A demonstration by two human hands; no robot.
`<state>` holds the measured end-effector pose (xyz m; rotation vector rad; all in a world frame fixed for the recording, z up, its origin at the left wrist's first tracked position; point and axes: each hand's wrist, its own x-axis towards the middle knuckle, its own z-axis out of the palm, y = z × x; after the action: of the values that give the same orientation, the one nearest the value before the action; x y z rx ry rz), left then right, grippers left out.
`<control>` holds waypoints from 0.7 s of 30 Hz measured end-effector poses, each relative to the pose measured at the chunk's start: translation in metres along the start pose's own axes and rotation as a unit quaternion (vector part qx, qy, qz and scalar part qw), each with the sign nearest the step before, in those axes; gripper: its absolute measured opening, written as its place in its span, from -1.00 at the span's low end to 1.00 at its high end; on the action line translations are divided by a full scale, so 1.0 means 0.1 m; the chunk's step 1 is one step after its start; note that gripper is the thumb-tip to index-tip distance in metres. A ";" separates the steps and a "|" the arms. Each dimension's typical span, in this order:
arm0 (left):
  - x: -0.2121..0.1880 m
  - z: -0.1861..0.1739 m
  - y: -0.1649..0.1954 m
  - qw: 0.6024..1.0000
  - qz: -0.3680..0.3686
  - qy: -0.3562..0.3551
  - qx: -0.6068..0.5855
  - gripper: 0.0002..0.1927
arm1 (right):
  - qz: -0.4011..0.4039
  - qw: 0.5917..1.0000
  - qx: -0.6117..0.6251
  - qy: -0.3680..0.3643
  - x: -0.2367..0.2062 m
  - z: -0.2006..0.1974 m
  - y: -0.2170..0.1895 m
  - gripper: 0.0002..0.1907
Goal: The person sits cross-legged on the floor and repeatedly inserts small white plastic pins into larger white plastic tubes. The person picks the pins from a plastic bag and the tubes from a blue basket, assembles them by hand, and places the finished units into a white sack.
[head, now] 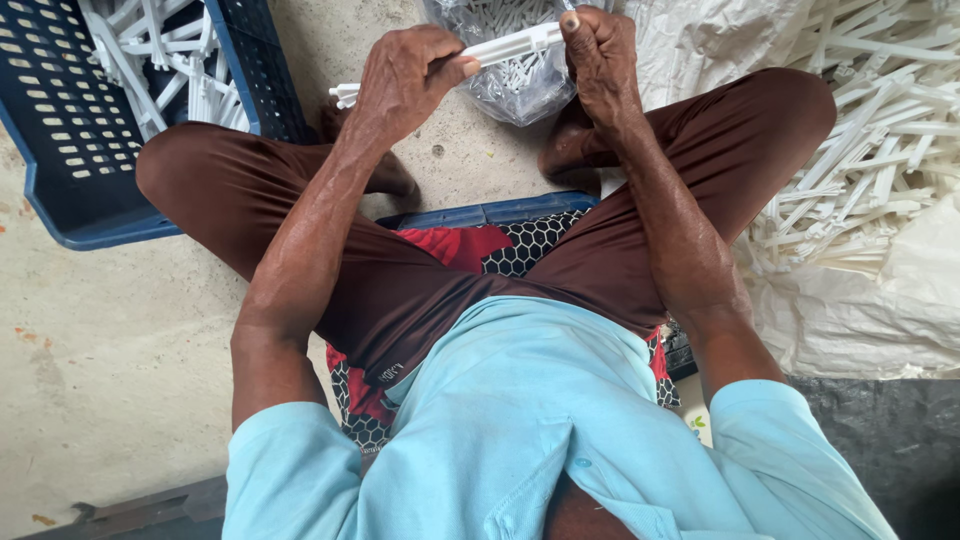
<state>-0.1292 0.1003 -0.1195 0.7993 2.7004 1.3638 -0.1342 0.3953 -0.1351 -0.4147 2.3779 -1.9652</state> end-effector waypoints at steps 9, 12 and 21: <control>0.04 -0.07 0.06 0.997 -0.063 -0.016 -0.036 -0.71 | -0.044 0.989 -0.133 -0.036 -0.04 -0.05 -0.39 -0.52; 0.04 -0.07 0.07 0.996 -0.065 -0.020 -0.053 -0.70 | -0.027 0.988 -0.145 -0.037 -0.05 -0.07 -0.38 -0.54; -0.01 -0.05 0.04 0.997 -0.051 -0.029 -0.047 -0.68 | 0.018 0.999 -0.029 -0.039 0.01 -0.02 -0.02 -0.43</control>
<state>-0.1278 0.0978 -0.1131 0.6720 2.5729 1.4092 -0.1348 0.3967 -0.1322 -0.4388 2.3830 -1.8331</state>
